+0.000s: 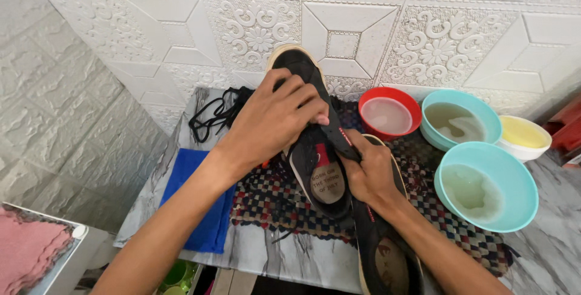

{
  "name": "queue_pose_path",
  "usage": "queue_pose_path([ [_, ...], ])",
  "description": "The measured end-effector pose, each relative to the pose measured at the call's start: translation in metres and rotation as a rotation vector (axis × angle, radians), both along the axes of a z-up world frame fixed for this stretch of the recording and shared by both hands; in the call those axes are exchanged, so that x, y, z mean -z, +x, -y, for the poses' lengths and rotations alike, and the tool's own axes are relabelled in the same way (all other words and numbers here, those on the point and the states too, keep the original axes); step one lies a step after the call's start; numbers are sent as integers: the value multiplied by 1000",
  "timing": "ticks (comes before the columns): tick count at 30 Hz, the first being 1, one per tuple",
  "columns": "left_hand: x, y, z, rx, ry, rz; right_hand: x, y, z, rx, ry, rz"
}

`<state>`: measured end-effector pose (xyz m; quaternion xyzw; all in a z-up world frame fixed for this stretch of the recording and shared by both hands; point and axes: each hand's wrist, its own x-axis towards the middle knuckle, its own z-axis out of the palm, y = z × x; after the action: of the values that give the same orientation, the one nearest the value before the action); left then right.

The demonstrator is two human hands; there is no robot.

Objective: The person unties the laces on a pair of black sneakers. They pull the laces out of the eyelets and set them aside on the table.

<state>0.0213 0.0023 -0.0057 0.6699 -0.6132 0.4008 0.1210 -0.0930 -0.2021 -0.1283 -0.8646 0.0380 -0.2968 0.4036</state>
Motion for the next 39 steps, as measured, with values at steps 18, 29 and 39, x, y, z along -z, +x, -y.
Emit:
queue_pose_path([
  [18, -7, 2, -31, 50, 153, -321, -12, -5, -7, -84, -140, 3],
  [29, -8, 29, -50, -112, -551, -368, -9, -5, -7, -46, -7, 47],
  [39, 4, -13, -17, -41, -39, -200, -3, -3, -5, -16, -6, 17],
])
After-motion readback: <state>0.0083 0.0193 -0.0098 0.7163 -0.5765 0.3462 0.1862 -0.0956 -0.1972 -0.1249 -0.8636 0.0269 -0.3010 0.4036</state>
